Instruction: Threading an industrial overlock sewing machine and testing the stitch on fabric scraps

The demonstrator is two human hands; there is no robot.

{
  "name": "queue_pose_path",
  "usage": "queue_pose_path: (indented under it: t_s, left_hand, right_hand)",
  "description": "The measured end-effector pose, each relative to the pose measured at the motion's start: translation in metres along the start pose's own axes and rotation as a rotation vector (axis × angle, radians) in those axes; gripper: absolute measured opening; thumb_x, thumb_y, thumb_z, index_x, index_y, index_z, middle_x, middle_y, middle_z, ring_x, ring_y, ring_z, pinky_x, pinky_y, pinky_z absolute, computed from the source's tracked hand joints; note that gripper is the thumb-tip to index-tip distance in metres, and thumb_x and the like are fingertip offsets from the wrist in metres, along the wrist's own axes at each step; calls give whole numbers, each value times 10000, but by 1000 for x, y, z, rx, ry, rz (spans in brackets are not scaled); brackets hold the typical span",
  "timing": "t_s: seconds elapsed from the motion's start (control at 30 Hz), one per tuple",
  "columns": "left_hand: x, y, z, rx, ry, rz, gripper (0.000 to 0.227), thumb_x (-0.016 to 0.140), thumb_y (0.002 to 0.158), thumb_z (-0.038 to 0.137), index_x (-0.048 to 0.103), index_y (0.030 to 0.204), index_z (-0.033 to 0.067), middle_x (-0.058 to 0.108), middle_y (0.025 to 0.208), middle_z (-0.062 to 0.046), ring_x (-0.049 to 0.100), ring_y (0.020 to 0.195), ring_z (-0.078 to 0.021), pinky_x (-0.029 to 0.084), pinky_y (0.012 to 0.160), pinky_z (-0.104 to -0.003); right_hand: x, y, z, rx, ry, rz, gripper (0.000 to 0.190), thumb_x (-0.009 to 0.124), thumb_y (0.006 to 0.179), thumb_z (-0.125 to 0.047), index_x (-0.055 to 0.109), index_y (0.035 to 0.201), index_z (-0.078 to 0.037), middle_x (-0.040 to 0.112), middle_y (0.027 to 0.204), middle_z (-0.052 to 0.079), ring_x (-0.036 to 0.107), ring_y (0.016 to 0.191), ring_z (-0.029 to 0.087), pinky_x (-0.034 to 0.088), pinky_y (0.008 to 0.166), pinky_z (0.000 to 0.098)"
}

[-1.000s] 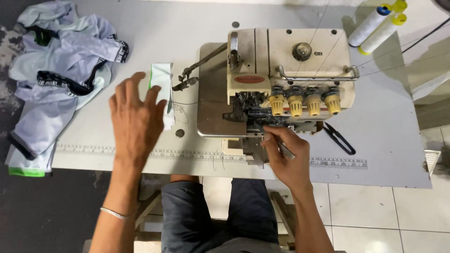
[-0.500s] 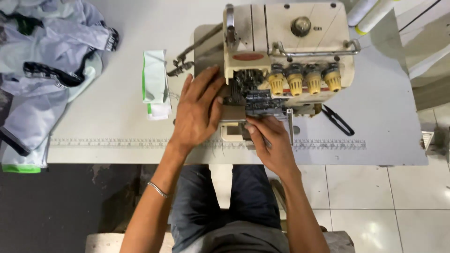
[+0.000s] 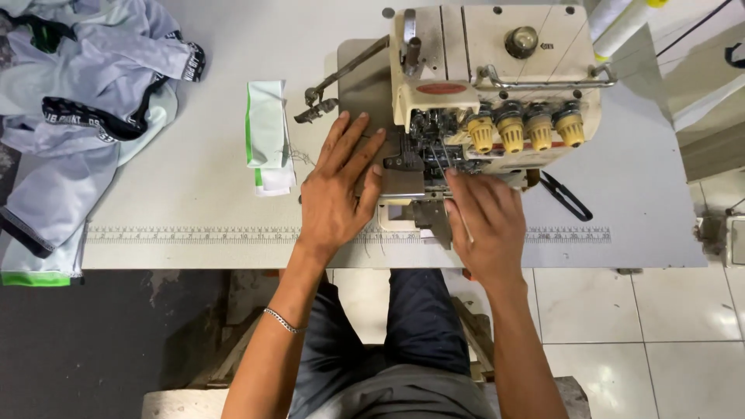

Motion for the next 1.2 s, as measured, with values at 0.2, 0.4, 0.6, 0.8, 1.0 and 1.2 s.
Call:
queue_pose_path:
  t_s: [0.2, 0.4, 0.6, 0.8, 1.0, 1.2]
  left_hand:
    - [2, -1, -2, 11, -3, 27, 403, 507, 1022, 313, 702, 1349, 177, 601, 1482, -74, 466, 1457, -312, 582, 969, -442]
    - [0, 2, -3, 27, -28, 51, 399, 496, 1034, 292, 703, 1350, 161, 602, 1477, -90, 466, 1454, -335, 577, 989, -432]
    - [2, -1, -5, 39, -28, 66, 396, 528, 1014, 292, 688, 1361, 190, 613, 1466, -74, 492, 1441, -330, 566, 1011, -432]
    - [-1, 1, -1, 19, -67, 60, 410, 481, 1013, 299, 719, 1314, 154, 631, 1443, -105, 502, 1426, -364, 563, 999, -447]
    - [0, 1, -4, 34, -36, 76, 402, 509, 1007, 290, 707, 1332, 162, 626, 1453, -94, 504, 1426, -350, 559, 1004, -436]
    - [-15, 2, 2, -34, 233, -88, 542, 409, 1053, 485, 543, 1478, 177, 493, 1582, -93, 671, 1287, -365, 648, 630, -397]
  right_hand:
    - [-5, -15, -11, -86, -134, 49, 297, 630, 1015, -141, 749, 1242, 9, 723, 1060, 123, 679, 996, 319, 498, 804, 398]
    - [19, -18, 9, -143, -270, 59, 293, 568, 1059, -139, 743, 1252, -5, 718, 1007, 126, 662, 963, 298, 477, 762, 394]
    - [-4, -6, -13, -81, -184, 59, 298, 587, 1048, -146, 747, 1228, 28, 741, 1041, 131, 691, 1011, 315, 505, 817, 403]
    - [-34, 8, -29, 5, -42, 53, 275, 575, 1018, -73, 753, 1181, 59, 739, 967, 125, 686, 888, 293, 514, 761, 383]
    - [-38, 42, -34, -91, -94, 176, 297, 594, 1029, -70, 728, 1216, 118, 752, 1015, 172, 702, 896, 329, 541, 798, 414]
    - [-85, -10, -40, 219, 58, 73, 259, 556, 1014, -55, 669, 787, -1, 693, 714, 116, 608, 589, 176, 421, 512, 320]
Point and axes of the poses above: each hand's wrist, its own y-axis towards the middle knuckle, its own x-axis out of the palm, z = x × y, the point moved 3 cm from there along y, towards the middle knuckle
